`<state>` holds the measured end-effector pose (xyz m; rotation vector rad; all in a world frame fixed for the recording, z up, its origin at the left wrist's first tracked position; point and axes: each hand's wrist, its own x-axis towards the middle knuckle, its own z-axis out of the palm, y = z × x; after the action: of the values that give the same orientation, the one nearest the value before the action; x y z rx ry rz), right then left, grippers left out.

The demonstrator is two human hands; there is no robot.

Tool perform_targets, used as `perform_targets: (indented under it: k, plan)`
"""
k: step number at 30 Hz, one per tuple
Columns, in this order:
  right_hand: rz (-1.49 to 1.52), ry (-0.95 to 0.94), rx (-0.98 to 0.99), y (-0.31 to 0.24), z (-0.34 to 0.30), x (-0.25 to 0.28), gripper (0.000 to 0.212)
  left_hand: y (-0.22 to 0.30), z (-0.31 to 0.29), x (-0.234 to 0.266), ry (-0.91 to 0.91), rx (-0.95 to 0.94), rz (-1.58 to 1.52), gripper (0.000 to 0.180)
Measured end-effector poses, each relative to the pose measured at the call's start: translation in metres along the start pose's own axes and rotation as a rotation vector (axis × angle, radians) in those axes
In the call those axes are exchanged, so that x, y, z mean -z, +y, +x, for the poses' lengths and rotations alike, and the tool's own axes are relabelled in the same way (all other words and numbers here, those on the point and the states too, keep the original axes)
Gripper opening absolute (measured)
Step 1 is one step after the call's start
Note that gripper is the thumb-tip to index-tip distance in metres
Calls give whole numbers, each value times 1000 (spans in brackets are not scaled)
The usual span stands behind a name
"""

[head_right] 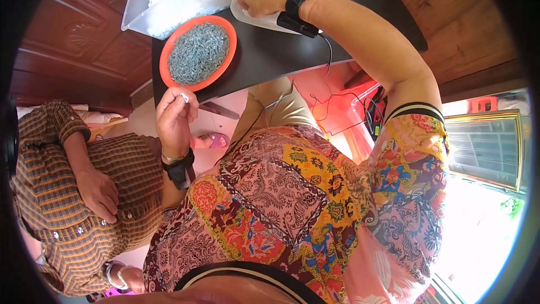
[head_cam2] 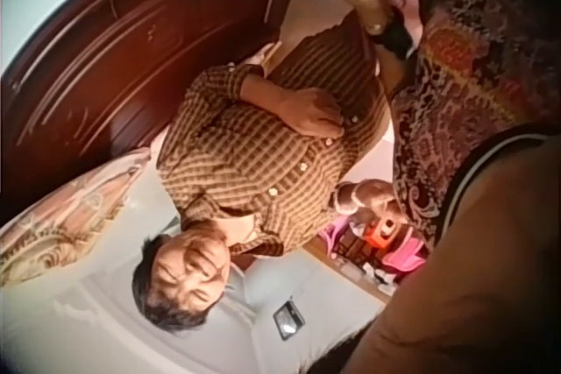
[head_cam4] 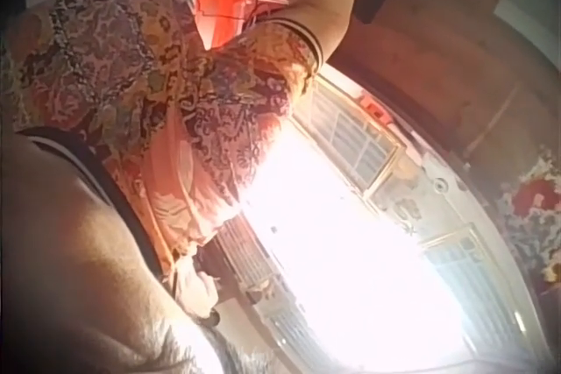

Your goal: Assembling small white plastic components by manually inserting metal pins into them.

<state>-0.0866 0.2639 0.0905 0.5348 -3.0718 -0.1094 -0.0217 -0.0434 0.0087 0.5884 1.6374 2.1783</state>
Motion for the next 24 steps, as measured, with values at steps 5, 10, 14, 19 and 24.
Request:
perform_targets:
  k: [5,10,14,19,24]
  plan:
    - [150,157,-53,31,-8,-2,16,-12,-7,15,96,8,-87,21]
    - [208,140,-22,35,-11,15,16,-18,-8,17,91,27,-146,20]
    - [-48,145,-229,38,-20,18,15,-16,-8,15,80,40,-148,20]
    - [-16,101,-67,17,-22,29,19,-19,-10,13,92,60,-141,21]
    - [-219,69,173,20,-17,10,21,-19,-9,5,73,93,-171,20]
